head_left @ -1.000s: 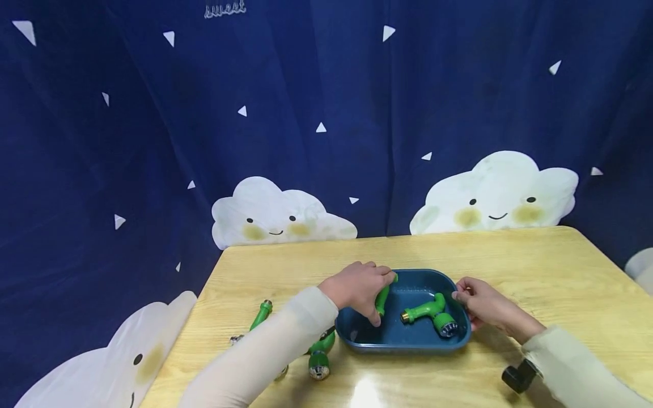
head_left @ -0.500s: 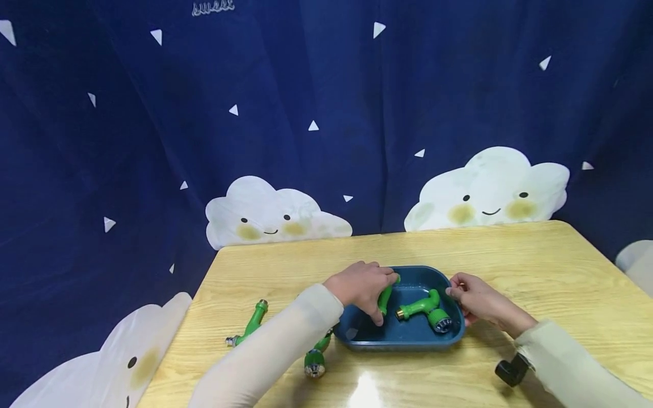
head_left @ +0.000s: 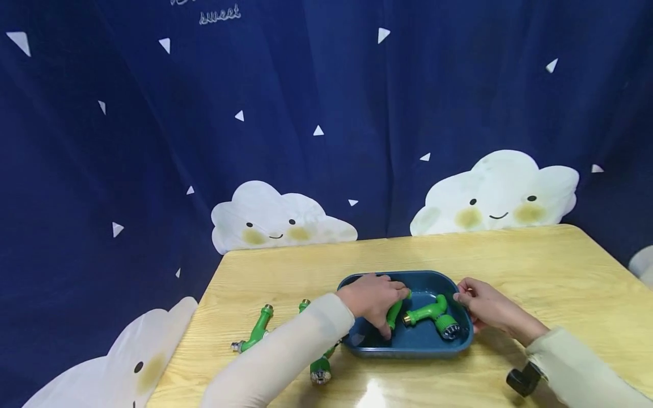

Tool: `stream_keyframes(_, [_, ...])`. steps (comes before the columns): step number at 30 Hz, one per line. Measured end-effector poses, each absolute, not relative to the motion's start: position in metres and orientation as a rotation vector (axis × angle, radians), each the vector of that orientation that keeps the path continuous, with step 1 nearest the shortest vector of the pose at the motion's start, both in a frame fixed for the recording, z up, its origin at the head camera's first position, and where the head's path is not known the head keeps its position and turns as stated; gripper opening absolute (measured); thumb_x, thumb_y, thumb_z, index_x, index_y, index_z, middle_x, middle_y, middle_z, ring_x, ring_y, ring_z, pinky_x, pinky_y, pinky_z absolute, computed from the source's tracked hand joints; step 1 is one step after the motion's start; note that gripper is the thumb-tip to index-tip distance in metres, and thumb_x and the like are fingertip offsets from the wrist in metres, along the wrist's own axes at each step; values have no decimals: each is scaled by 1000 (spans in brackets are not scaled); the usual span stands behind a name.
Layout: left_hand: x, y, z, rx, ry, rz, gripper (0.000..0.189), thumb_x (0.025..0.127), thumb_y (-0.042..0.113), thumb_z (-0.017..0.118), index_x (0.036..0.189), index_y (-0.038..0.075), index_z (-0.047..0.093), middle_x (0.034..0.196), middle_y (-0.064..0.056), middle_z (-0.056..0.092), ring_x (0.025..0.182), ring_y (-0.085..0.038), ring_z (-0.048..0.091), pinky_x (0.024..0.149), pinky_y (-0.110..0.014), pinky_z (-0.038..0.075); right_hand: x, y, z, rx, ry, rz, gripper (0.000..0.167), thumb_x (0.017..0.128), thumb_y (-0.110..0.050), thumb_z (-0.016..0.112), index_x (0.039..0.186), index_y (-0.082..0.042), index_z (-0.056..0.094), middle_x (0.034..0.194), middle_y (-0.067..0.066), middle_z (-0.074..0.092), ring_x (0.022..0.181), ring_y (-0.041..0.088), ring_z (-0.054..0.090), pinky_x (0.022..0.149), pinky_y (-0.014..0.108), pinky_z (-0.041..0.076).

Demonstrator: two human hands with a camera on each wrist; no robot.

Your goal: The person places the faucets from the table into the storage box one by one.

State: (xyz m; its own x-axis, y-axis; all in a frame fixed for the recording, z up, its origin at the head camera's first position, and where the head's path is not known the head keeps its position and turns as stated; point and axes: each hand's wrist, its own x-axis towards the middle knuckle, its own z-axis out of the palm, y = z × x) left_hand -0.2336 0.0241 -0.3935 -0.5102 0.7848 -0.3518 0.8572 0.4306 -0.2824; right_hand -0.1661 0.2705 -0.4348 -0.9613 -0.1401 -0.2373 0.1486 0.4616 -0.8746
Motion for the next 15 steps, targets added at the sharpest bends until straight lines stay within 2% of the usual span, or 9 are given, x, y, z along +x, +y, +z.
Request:
stream_keyframes(6, [-235,23,-396,1446,2485,-654,99,73,67,76,154,28,35,156,13,41,133,-12,49,107,-30,46,-169,270,-435,-24,2459,-1487,16,106,-12,40,103,4,42,68,2,43,54,15,50,47,30,51])
stream_keyframes(15, [-237,29,-387,1378,2452,-650,97,73,65,77,153,30,37,157,13,40,139,-10,46,111,-26,42,-169,271,-438,-14,2430,-1494,14,105,-11,41,102,2,41,66,1,42,53,14,51,48,31,52])
